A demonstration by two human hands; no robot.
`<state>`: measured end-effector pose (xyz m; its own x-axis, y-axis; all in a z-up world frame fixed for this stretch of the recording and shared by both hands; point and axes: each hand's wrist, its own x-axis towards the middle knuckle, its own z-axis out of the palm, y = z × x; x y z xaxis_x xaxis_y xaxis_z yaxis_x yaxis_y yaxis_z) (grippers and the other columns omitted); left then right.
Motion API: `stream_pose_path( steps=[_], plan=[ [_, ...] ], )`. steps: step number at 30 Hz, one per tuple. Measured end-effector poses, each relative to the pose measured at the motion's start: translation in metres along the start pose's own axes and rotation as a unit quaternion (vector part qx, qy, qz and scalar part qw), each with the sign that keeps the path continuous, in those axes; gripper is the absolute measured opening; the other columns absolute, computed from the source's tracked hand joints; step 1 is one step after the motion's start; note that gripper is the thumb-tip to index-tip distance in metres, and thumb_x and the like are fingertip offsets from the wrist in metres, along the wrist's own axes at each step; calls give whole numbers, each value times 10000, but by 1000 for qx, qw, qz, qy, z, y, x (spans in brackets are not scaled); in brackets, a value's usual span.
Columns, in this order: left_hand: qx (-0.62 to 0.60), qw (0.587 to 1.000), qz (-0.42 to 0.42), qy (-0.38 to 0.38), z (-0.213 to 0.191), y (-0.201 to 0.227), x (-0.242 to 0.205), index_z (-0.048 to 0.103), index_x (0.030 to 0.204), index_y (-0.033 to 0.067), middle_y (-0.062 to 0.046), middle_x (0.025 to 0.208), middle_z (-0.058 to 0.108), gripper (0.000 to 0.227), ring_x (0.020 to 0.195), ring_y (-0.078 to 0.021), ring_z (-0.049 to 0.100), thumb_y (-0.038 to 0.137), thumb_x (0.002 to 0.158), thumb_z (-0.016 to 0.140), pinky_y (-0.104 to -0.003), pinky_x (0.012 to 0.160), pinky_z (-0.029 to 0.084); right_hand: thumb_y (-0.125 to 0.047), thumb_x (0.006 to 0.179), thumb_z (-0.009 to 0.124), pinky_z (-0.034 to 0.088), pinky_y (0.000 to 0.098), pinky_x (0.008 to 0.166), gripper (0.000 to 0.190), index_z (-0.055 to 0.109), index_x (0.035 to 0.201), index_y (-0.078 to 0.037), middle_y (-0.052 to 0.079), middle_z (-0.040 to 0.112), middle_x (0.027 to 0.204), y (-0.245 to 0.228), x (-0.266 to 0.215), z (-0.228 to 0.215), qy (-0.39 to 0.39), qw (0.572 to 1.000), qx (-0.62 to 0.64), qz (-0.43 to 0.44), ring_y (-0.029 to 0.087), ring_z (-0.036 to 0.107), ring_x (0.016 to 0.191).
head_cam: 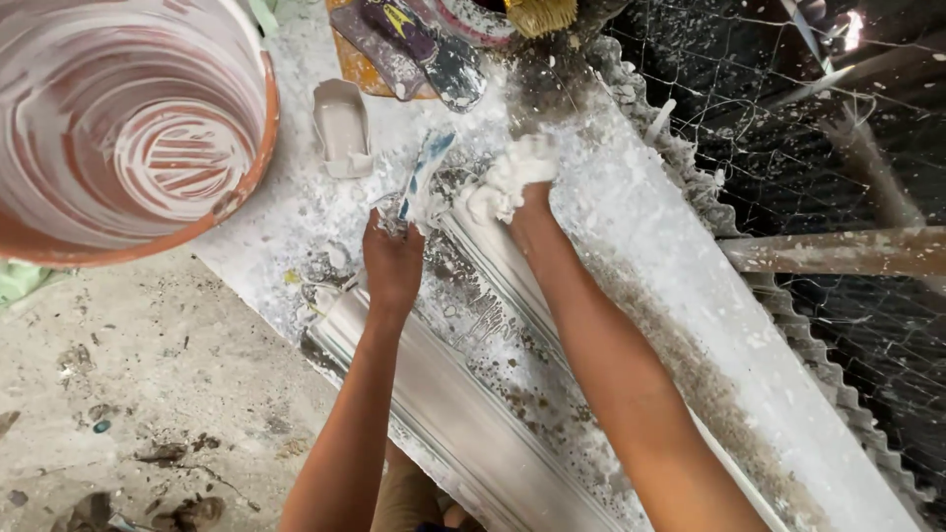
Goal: Applying plaster finish to architectural moldings and cleaning tools and hands.
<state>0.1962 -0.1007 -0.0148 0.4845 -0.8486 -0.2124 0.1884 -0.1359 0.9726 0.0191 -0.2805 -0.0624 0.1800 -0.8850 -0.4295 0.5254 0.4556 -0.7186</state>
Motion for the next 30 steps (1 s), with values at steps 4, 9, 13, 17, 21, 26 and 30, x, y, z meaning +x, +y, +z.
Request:
stream_pose_path(
  steps=[4, 9, 13, 17, 21, 26, 30],
  plan=[
    [15, 999, -36, 10, 16, -14, 5, 354, 1423, -120, -93, 925, 709, 553, 681, -86, 644, -18, 941, 604, -249, 535, 495, -479, 1055, 463, 423, 376, 434, 434, 547, 857, -102, 96, 532, 675, -8, -15, -1, -2, 999, 30, -16, 256, 496, 505],
    [105, 994, 8, -5, 33, -24, 5, 402, 1420, -187, -115, 717, 649, 590, 569, -107, 558, 31, 931, 651, -283, 487, 441, -400, 1060, 521, 502, 373, 529, 386, 579, 934, -40, 121, 593, 759, -19, -50, -6, -4, 997, 65, -38, 258, 570, 604],
    [195, 980, -23, -27, 32, -24, 1, 526, 1353, -171, -147, 633, 603, 493, 521, -201, 546, 73, 944, 654, -384, 512, 449, -353, 1062, 556, 549, 371, 586, 363, 598, 980, -2, 136, 629, 809, -24, -69, 4, -11, 995, 86, -50, 259, 614, 663],
    [238, 966, 98, 4, 36, -36, -2, 680, 1003, -150, -268, 726, 637, 265, 627, -338, 664, 111, 955, 685, -410, 888, 550, -165, 966, 579, 537, 367, 706, 264, 670, 1157, -8, 167, 748, 1031, -35, -116, 41, -5, 804, -582, -124, 274, 671, 836],
    [219, 975, 32, 1, 38, -6, -8, 681, 1151, -118, -312, 939, 714, 372, 695, -374, 707, 167, 913, 673, -435, 782, 565, -122, 996, 626, 557, 351, 815, 227, 706, 1159, 13, 197, 736, 1090, -25, -127, 45, -37, 702, -661, -261, 255, 715, 960],
    [295, 939, 176, -5, 38, -42, -8, 752, 1074, -84, -352, 1120, 673, 268, 1030, -452, 676, 137, 936, 691, -455, 946, 545, -169, 1001, 660, 564, 336, 883, 255, 675, 1197, -7, 146, 754, 1070, -22, -98, 8, -18, 780, -583, -228, 221, 723, 982],
    [325, 938, 96, -75, 38, -22, -13, 738, 993, -83, -323, 1224, 645, 256, 982, -438, 672, 155, 967, 650, -461, 936, 546, -290, 839, 811, 515, 361, 946, 726, 480, 1429, -26, 166, 629, 1194, -57, -117, 51, -61, 757, -629, -167, 257, 619, 1097]
  ],
)
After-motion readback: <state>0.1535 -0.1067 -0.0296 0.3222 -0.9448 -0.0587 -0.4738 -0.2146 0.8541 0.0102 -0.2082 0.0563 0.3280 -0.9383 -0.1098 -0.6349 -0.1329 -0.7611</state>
